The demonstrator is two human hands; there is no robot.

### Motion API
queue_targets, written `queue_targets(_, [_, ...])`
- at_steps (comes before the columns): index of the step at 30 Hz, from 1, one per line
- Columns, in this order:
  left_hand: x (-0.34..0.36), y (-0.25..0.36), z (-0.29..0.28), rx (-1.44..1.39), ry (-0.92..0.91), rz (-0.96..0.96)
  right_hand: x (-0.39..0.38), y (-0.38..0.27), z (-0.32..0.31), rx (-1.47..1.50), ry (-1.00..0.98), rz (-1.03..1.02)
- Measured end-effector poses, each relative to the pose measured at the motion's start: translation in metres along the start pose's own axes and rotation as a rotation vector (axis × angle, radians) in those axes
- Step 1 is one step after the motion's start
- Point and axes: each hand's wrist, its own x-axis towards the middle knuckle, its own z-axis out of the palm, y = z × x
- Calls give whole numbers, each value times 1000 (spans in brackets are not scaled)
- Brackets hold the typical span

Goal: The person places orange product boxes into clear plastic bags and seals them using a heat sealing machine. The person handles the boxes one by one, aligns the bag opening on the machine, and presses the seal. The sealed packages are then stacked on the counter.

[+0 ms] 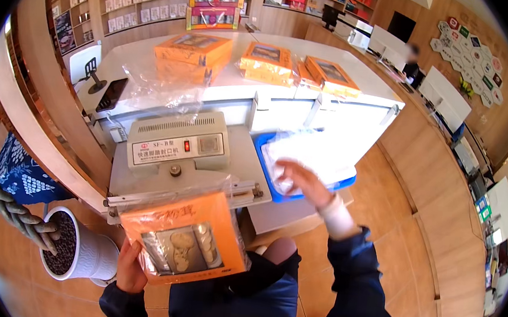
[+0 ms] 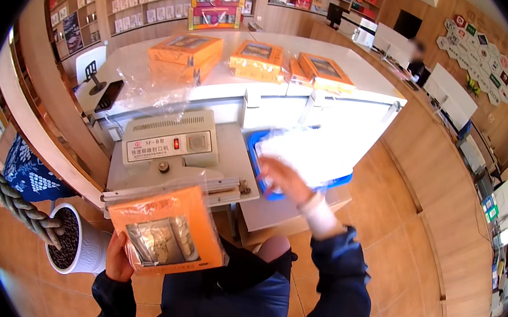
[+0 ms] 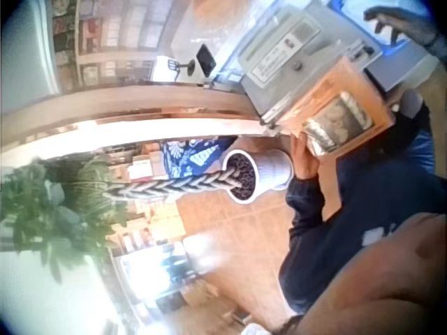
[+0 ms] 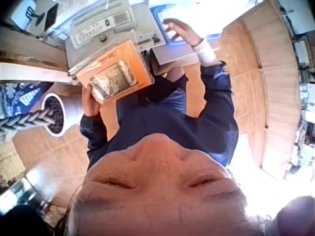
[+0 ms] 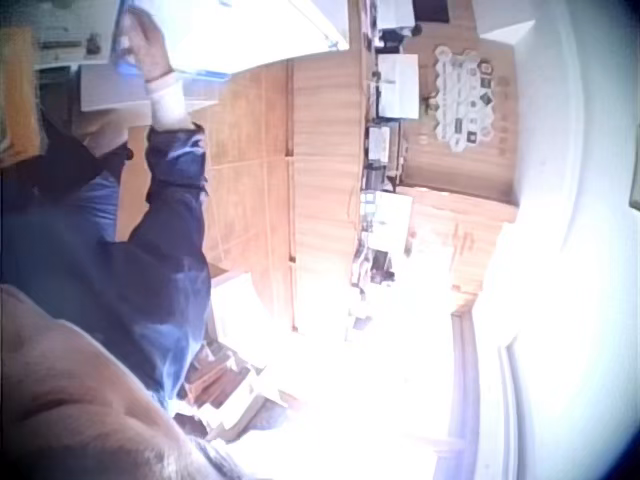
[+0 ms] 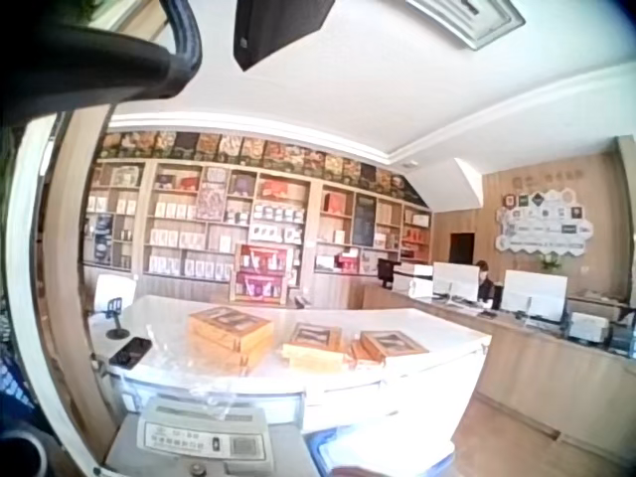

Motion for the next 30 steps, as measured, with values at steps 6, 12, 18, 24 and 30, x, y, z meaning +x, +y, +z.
queue_targets(6, [49, 12, 50, 46, -114, -46, -38, -45, 69, 23, -237, 62])
queue_targets(12, [61, 36, 48, 43, -197, 77, 24, -91, -15, 310, 249, -232])
queue_targets(18, [37, 31, -12, -136, 4, -64, 174, -118, -115, 358, 480, -316])
queue_targets(24, [16, 29, -61, -195, 210, -45, 219, -76, -114, 404, 505, 97])
queue_targets(30, [8, 4, -91, -344, 205, -100, 230, -108, 17, -698, 362, -479])
